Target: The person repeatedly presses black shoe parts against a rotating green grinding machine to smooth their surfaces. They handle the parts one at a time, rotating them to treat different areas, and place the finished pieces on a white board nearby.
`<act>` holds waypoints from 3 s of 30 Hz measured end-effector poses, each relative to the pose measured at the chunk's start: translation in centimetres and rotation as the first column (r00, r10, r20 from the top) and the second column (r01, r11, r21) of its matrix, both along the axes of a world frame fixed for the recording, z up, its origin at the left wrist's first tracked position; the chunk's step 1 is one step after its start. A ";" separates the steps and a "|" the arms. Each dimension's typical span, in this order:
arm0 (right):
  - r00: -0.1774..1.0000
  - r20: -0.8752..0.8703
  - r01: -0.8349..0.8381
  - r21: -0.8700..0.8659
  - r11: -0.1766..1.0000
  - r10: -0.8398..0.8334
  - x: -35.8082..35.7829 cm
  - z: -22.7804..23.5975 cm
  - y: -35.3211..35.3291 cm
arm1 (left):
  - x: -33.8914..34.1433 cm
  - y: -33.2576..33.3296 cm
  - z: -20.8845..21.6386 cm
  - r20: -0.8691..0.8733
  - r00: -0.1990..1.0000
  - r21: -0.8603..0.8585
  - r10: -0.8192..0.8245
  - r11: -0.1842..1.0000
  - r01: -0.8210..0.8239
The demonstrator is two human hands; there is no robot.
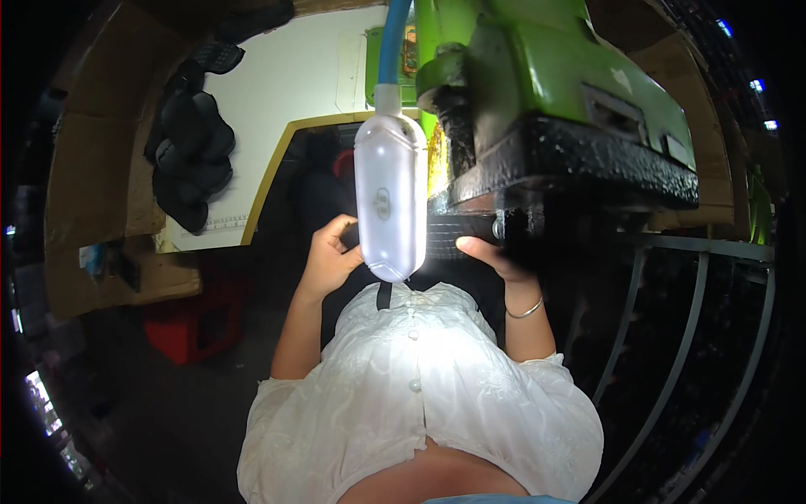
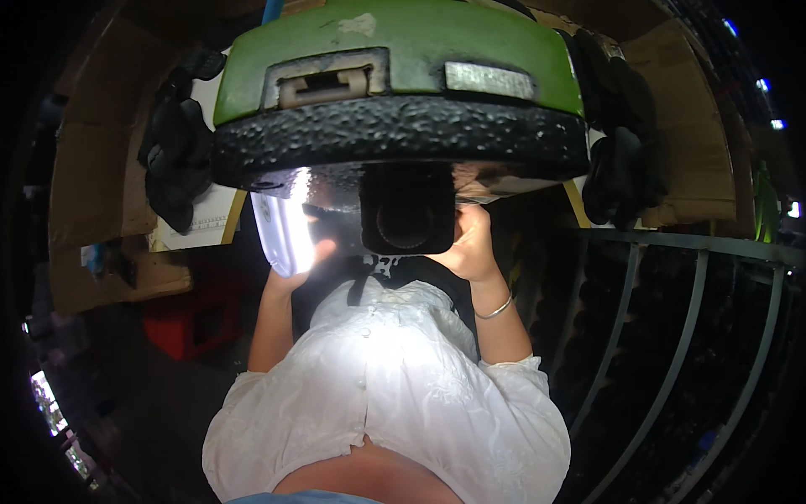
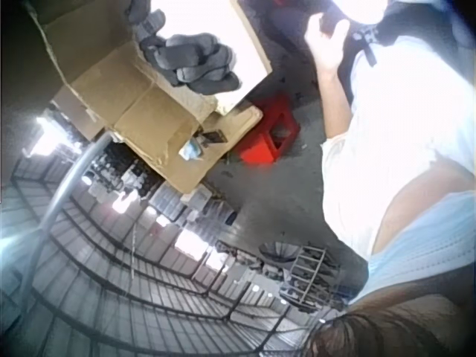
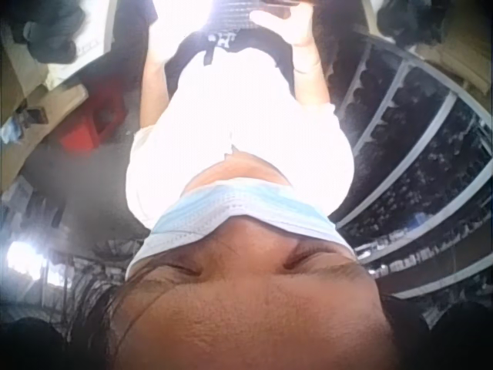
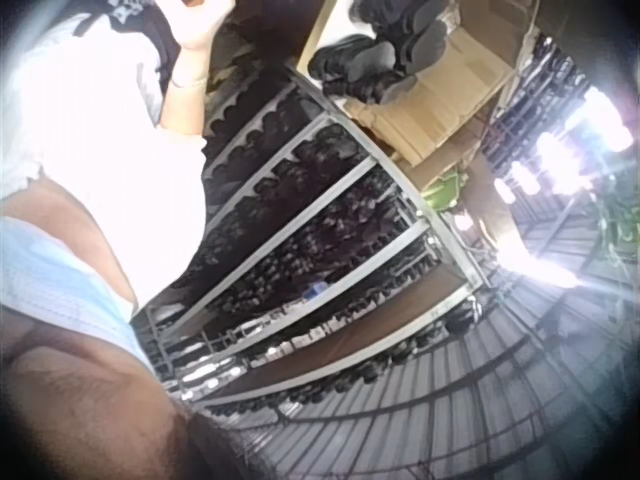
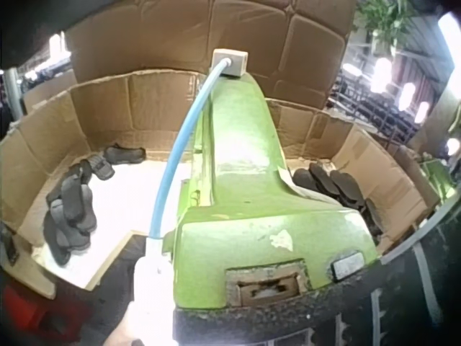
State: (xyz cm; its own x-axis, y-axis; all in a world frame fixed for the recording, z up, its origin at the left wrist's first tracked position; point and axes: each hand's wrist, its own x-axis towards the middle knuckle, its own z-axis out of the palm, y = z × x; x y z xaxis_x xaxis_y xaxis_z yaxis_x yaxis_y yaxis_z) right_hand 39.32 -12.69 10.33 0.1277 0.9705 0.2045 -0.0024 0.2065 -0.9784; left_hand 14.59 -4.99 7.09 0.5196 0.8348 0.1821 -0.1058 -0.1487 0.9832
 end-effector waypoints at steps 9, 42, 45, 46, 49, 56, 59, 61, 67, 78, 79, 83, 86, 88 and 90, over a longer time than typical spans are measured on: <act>0.982 0.185 0.032 -0.043 0.999 -0.023 -0.3 -2.8 1.8 | 6.4 -2.1 2.3 -0.162 0.986 -0.018 -0.029 0.999 0.027; 0.982 0.178 0.070 -0.004 0.998 -0.068 -2.4 0.9 2.0 | -1.7 2.1 -1.3 -0.219 0.973 -0.131 -0.075 0.990 0.046; 0.944 0.327 0.059 -0.022 0.998 -0.049 -1.9 1.0 2.0 | -0.2 0.9 -4.1 -0.375 0.897 -0.178 -0.233 0.968 0.177; 0.922 0.383 0.063 0.006 0.998 -0.060 -1.8 1.3 2.0 | 1.5 0.1 -3.5 -0.347 0.898 -0.170 -0.270 0.960 0.223; 0.879 0.466 0.063 0.094 0.994 -0.100 -1.8 2.4 2.1 | 5.2 -1.9 -4.1 -0.470 0.810 -0.148 -0.350 0.936 0.318; 0.976 0.187 0.123 -0.069 0.990 -0.109 -1.3 2.6 0.6 | 9.6 -2.7 1.2 0.179 0.983 -0.310 -0.043 0.946 0.098; 0.905 0.182 -0.264 -0.467 0.844 0.383 4.1 -0.5 -1.6 | 9.5 -3.0 1.7 0.125 0.991 -0.317 -0.054 0.944 0.092; 0.937 0.073 -0.253 -0.534 0.807 0.342 6.4 -0.9 -3.2 | 9.5 -3.3 1.4 0.130 0.991 -0.343 0.015 0.939 0.031; 0.996 0.064 0.070 -0.198 0.978 -0.059 9.8 2.3 -3.6 | 9.1 -3.2 2.4 0.068 0.996 -0.339 0.064 0.940 -0.037; 0.864 0.479 -0.160 -0.023 0.987 0.151 0.2 -0.1 1.0 | 6.9 -2.3 0.4 -0.012 0.999 -0.269 0.037 0.962 -0.039; 0.841 0.520 -0.177 0.001 0.984 0.150 -0.1 -0.1 1.3 | 6.4 -2.4 -0.5 -0.205 0.976 -0.274 -0.074 0.962 0.015; 0.726 0.664 0.189 0.058 0.980 -0.179 4.7 3.3 0.5 | 6.3 -2.2 -3.5 -0.080 0.997 -0.236 0.000 0.972 -0.018; 0.345 0.474 0.730 0.406 0.549 -0.810 10.2 6.0 -0.9 | 4.7 -0.7 -5.7 -0.058 0.995 -0.131 0.085 0.987 -0.092; -0.012 0.426 0.718 0.634 0.289 -0.905 15.4 7.3 -2.0 | 3.5 0.3 -7.0 -0.138 0.970 -0.149 0.199 0.964 -0.219; -0.141 0.489 0.831 0.531 0.165 -0.861 20.6 7.5 -3.2 | 2.6 1.1 -5.5 -0.217 0.949 -0.155 0.228 0.952 -0.264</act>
State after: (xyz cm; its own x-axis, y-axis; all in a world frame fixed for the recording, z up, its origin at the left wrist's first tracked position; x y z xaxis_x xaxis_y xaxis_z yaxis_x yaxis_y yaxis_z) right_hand 59.89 -15.86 17.81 0.6788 0.1484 0.7191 0.6979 -0.4349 -0.5690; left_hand 17.22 -3.85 1.55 0.3035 0.9505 -0.0668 0.1073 0.0356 0.9936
